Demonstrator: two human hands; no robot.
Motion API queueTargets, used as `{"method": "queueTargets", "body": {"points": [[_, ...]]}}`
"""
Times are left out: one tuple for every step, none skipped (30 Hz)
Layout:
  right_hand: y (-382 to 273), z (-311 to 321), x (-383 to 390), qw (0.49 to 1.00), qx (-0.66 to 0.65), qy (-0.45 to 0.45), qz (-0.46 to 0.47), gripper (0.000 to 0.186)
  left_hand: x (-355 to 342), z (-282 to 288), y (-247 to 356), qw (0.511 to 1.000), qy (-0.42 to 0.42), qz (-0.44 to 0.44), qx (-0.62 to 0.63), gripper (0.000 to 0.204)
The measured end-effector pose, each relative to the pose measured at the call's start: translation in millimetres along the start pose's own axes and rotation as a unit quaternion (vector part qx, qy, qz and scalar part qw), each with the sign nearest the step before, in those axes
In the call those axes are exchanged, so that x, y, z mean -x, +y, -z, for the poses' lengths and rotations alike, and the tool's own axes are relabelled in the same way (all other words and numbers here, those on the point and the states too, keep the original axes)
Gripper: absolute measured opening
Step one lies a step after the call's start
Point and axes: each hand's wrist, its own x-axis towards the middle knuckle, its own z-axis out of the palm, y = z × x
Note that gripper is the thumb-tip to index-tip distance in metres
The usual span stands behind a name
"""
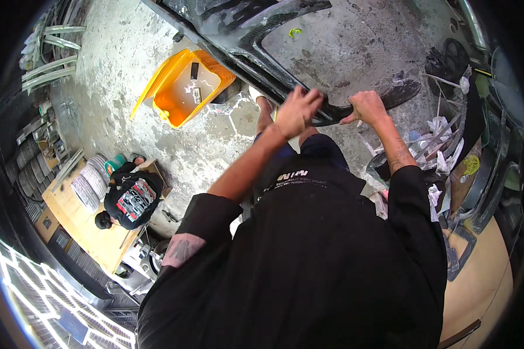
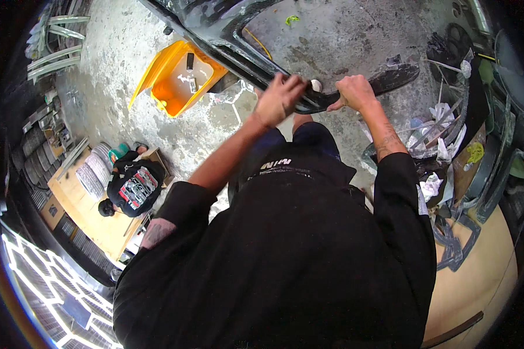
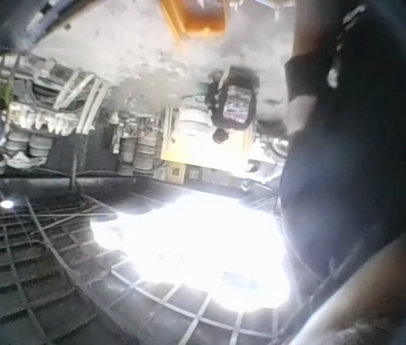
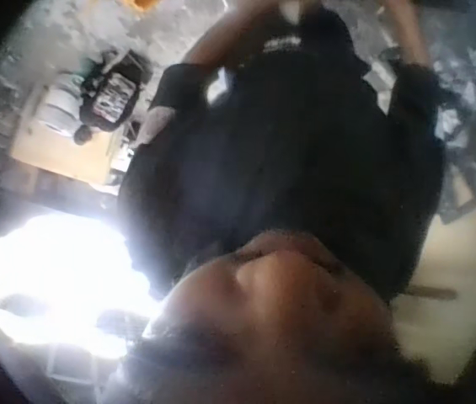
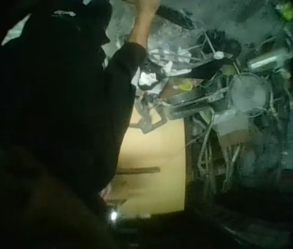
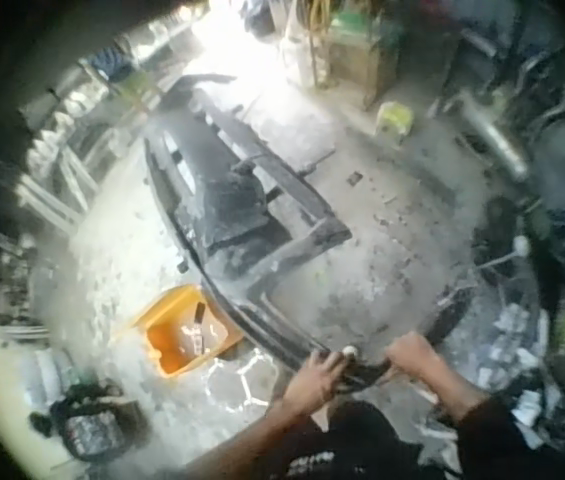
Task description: The person sands the edges and surfaces of a large black car bumper using a sanding block. They repeatedly rub the block along the contours of the bumper, occasionally repositioning their hands to reach different sections.
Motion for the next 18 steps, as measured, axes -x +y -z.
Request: {"method": "queueTargets", "body": {"points": [[1, -2, 1, 1.000, 0.001, 0.003, 0.000, 0.080, 0, 4, 6, 0.997, 0.014, -0.077, 0.002, 0.036], [1, -4, 4, 1.000, 0.001, 0.007, 0.000, 0.080, -1, 14, -21, 0.995, 0.088, 0.018, 0.052, 0.034], [0, -2, 2, 1.000, 0.001, 0.006, -0.001, 0.080, -12, 18, -47, 0.988, 0.060, 0.145, 0.006, 0.038], [-3, -1, 0, 1.000, 0.005, 0.001, 0.002, 0.079, -10, 17, -43, 0.988, 0.059, 0.145, 0.007, 0.038], [-6, 0, -1, 1.000, 0.009, -0.004, 0.004, 0.079, -3, 17, -35, 0.983, 0.104, 0.149, -0.003, 0.036], [-1, -1, -1, 1.000, 0.012, -0.004, -0.002, 0.079, -5, 18, -24, 0.977, 0.151, 0.147, -0.008, 0.035], [-1, -1, 0, 1.000, 0.004, -0.003, -0.003, 0.079, 6, 1, 9, 0.992, 0.034, 0.122, -0.003, 0.035], [-2, -5, 3, 1.000, -0.006, -0.004, -0.001, 0.078, 13, -9, 44, 0.997, 0.041, 0.049, 0.032, 0.036], [-2, -7, 5, 1.000, -0.008, -0.005, -0.001, 0.078, 13, -10, 45, 0.995, 0.035, 0.021, 0.091, 0.036], [2, -8, 7, 1.000, -0.009, 0.003, -0.001, 0.078, 9, -7, 42, 0.988, 0.030, -0.007, 0.149, 0.037], [4, -10, 7, 1.000, -0.010, 0.010, -0.001, 0.078, 6, -1, 19, 0.994, 0.038, -0.003, 0.103, 0.037], [2, -9, 5, 1.000, -0.012, 0.009, 0.001, 0.078, -1, 16, -19, 0.997, 0.045, 0.004, 0.056, 0.036], [-3, -3, -3, 1.000, 0.000, 0.005, 0.010, 0.078, -5, 34, -60, 0.995, 0.003, 0.104, 0.005, 0.032], [-5, 5, -3, 1.000, 0.014, 0.010, 0.010, 0.078, -4, 23, -53, 0.977, 0.080, 0.183, 0.074, 0.035], [-5, 8, -6, 1.000, 0.015, 0.014, 0.011, 0.078, 0, 8, -47, 0.941, 0.167, 0.250, 0.155, 0.039], [6, -2, 7, 1.000, 0.009, -0.001, -0.005, 0.078, -15, 28, -33, 0.978, 0.121, 0.161, 0.059, 0.031], [-4, 8, -5, 1.000, 0.005, 0.006, 0.015, 0.078, 9, -9, -18, 0.985, 0.129, 0.111, 0.014, 0.041], [2, -1, 0, 1.000, 0.002, 0.002, 0.010, 0.078, 11, -13, 7, 0.996, 0.069, 0.054, 0.030, 0.042]]}}
